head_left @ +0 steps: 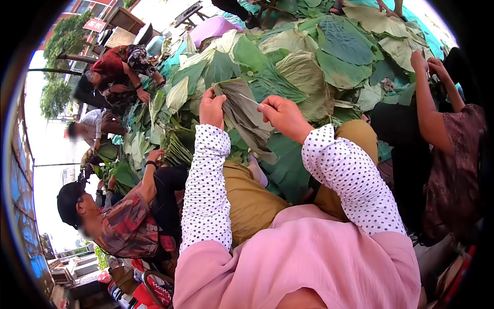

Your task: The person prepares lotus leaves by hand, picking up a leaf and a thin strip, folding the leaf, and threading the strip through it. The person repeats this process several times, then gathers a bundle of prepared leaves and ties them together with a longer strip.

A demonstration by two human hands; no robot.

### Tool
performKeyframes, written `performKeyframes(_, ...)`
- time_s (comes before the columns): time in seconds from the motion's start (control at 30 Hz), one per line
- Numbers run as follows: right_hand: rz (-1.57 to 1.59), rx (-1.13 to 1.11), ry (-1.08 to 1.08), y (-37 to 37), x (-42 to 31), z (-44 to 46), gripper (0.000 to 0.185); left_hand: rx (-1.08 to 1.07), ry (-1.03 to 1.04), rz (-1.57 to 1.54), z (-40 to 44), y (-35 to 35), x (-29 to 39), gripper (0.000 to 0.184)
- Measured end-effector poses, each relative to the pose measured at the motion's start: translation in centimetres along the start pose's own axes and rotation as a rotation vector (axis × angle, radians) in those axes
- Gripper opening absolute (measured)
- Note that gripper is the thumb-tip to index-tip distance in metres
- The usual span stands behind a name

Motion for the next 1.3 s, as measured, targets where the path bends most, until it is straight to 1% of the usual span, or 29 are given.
performKeyframes(0.07,-0.016,0.001,0.004,-0.2,0.2,-0.1,0.020,-0.040,-0.009,0.114,-0.7,0.7,-0.4,0.036)
performKeyframes(0.1,-0.031,-0.001,0.007,-0.2,0.3,-0.1,0.020,-0.043,-0.010,0.112,-0.9,0.9,-0.5,0.036)
performKeyframes(0.2,-0.051,0.022,-0.002,-0.1,0.5,0.1,0.021,-0.131,-0.005,0.261,-1.8,2.4,-1.1,0.034)
performKeyframes(0.43,-0.083,0.045,0.019,-0.4,1.3,-0.2,0.022,-0.165,0.041,0.262,-2.3,3.3,-1.1,0.033)
performKeyframes(0.53,-0.063,0.064,0.063,-0.7,1.6,-0.3,0.022,-0.154,0.056,0.261,-2.3,3.4,-1.0,0.033)
performKeyframes(0.67,-0.049,0.048,0.070,-0.6,1.7,-0.2,0.022,-0.126,0.024,0.313,-2.1,3.4,-1.4,0.035)
performKeyframes(0.73,-0.047,0.048,0.073,-0.3,1.8,-0.2,0.021,-0.247,0.048,0.421,-3.1,5.2,-1.3,0.037)
performKeyframes(0.77,-0.021,0.059,0.076,-0.1,1.9,-0.1,0.021,-0.314,0.023,0.461,-3.7,6.1,-1.4,0.040)
performKeyframes(0.8,-0.011,0.082,0.079,-0.6,2.0,-0.1,0.021,-0.326,-0.007,0.448,-3.8,6.2,-1.7,0.043)
performKeyframes(0.83,-0.045,0.082,0.057,-0.7,1.6,0.1,0.021,-0.355,-0.037,0.430,-4.0,6.5,-2.1,0.046)
performKeyframes(0.87,0.014,0.106,0.046,-0.6,1.3,0.1,0.022,-0.342,-0.096,0.320,-4.2,6.6,-2.1,0.047)
performKeyframes(0.9,-0.018,0.146,-0.030,-0.6,2.0,0.4,0.022,-0.325,-0.162,0.215,-4.5,6.7,-2.2,0.049)
performKeyframes(0.93,-0.023,0.153,-0.025,-0.5,2.6,0.4,0.021,-0.295,-0.176,0.187,-4.3,6.6,-2.3,0.047)
performKeyframes(0.97,0.010,0.164,-0.070,-0.5,2.0,0.3,0.020,-0.251,-0.190,0.164,-4.1,6.2,-2.3,0.046)
performKeyframes(1.03,0.054,0.109,-0.087,-0.1,1.7,0.2,0.020,-0.273,-0.197,0.170,-3.6,5.9,-3.0,0.039)
performKeyframes(1.1,0.008,0.098,-0.148,0.0,1.0,0.0,0.020,-0.338,-0.251,0.182,-2.8,5.5,-4.2,0.018)
performKeyframes(1.13,0.029,0.122,-0.171,-0.1,0.6,-0.1,0.020,-0.312,-0.238,0.229,-2.8,5.1,-4.3,0.017)
performKeyframes(1.17,-0.185,0.063,-0.211,-0.4,0.1,0.0,0.021,-0.288,-0.222,0.274,-2.7,4.7,-4.3,0.015)
performKeyframes(1.23,-0.524,0.164,-0.387,-1.8,-2.0,-0.9,0.030,-0.249,-0.151,0.355,-2.9,4.6,-3.7,0.016)
performKeyframes(1.3,-0.404,0.206,-0.459,-2.1,-3.4,-0.9,0.042,-0.241,-0.091,0.435,-3.3,4.8,-3.0,0.016)
Point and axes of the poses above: each hand's wrist, its own z-axis towards the middle knuckle, its own y-axis out of the palm, x = y × z, the point moved 8 cm from there along z, towards the middle knuckle, and after that the axes turned 14 degrees about -y, right-handed, at the moved point
